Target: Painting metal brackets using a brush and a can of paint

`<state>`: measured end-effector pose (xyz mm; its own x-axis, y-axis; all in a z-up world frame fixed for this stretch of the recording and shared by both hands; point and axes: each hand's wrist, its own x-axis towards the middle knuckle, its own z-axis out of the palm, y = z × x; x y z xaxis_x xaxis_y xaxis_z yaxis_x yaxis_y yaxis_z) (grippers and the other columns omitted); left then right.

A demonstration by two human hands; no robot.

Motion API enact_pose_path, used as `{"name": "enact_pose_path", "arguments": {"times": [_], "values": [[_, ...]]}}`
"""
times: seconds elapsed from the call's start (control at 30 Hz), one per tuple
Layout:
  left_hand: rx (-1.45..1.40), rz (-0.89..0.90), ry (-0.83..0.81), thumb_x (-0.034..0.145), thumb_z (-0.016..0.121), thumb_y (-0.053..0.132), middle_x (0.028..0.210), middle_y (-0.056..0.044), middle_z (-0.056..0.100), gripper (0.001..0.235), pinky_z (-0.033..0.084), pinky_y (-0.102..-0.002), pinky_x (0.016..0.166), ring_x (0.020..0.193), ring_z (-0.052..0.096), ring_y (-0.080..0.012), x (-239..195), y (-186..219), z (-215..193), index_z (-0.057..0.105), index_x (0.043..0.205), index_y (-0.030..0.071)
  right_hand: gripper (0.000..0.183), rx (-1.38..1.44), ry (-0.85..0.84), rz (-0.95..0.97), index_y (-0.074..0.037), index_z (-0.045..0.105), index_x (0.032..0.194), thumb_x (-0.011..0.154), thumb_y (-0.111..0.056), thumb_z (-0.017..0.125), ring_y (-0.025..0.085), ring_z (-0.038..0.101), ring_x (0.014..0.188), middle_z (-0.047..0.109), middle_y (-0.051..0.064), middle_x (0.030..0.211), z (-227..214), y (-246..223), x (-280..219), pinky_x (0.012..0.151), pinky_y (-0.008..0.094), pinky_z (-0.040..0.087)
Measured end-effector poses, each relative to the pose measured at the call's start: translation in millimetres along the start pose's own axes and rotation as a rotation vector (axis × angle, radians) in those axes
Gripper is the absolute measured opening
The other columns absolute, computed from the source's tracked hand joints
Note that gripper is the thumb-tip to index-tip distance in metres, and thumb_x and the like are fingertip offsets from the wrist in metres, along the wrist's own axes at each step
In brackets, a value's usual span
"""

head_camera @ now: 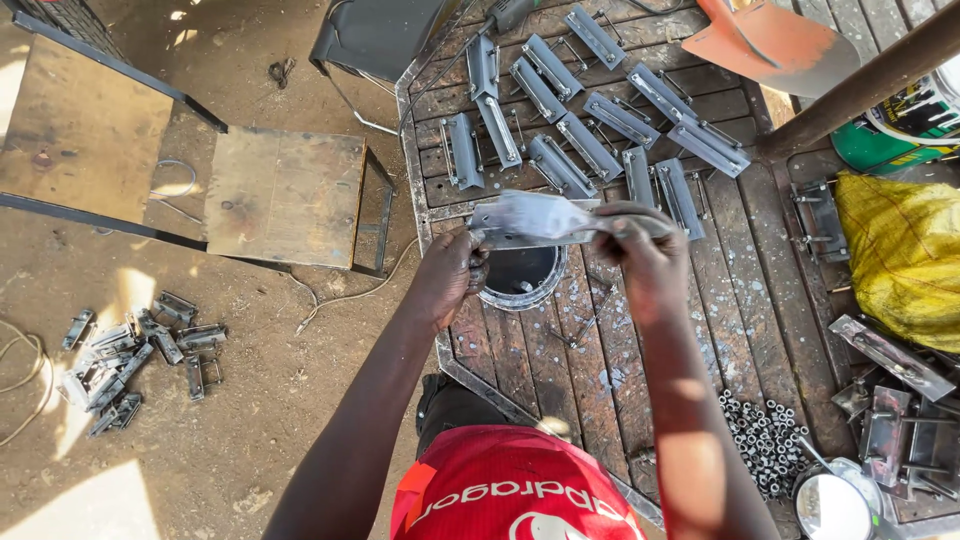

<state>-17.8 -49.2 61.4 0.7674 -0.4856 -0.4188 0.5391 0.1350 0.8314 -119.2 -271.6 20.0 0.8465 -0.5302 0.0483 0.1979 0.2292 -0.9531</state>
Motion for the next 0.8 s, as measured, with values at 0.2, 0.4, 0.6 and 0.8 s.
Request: {"name": "enact_pose_path", "arguments": {"times": [0.2, 0.4, 0.6, 0.8], "values": [[0.109, 0.128, -0.005, 0.096, 0.054, 0.014, 0.066, -0.001, 0.041, 0.015, 0.025, -0.018, 0.043, 0.053, 0.036, -0.0022, -6.0, 1.7, -16.1, 0.062, 0.088, 0.005, 0.017, -0.193, 0.314, -0.014, 0.001, 0.070, 0.105, 0.097, -0.011, 0.062, 0.012, 0.061, 0.058, 0.062, 0.012, 0.070, -68.9, -19.3, 1.7, 0.051, 0.020, 0.044], [0.096, 0.188, -0.083, 0.099, 0.053, 0.014, 0.069, -0.003, 0.044, 0.015, 0.025, -0.018, 0.045, 0.056, 0.036, -0.0029, 12.8, -22.3, -24.4, 0.061, 0.088, 0.006, 0.014, 0.132, 0.395, 0.134, -0.002, 0.069, 0.090, 0.088, -0.015, 0.065, 0.016, 0.058, 0.048, 0.061, 0.012, 0.063, -50.4, -38.6, -0.2, 0.042, 0.024, 0.041], [0.056, 0.167, -0.124, 0.100, 0.052, 0.012, 0.073, -0.004, 0.048, 0.011, 0.025, -0.016, 0.048, 0.059, 0.036, -0.0015, 7.7, -25.2, -16.9, 0.060, 0.096, 0.006, 0.019, 0.103, 0.140, 0.212, 0.004, 0.068, 0.097, 0.092, -0.013, 0.064, 0.017, 0.060, 0.051, 0.066, 0.016, 0.069, 11.4, -37.5, -1.5, 0.043, 0.025, 0.042], [0.041, 0.199, -0.141, 0.103, 0.050, 0.013, 0.074, -0.001, 0.044, 0.013, 0.023, -0.018, 0.046, 0.059, 0.031, -0.0024, 25.0, -40.0, -36.7, 0.060, 0.097, 0.008, 0.014, -0.059, 0.234, 0.178, -0.005, 0.064, 0.100, 0.094, -0.017, 0.065, 0.015, 0.065, 0.057, 0.066, 0.010, 0.074, -32.5, -22.4, 8.8, 0.047, 0.025, 0.048]]}}
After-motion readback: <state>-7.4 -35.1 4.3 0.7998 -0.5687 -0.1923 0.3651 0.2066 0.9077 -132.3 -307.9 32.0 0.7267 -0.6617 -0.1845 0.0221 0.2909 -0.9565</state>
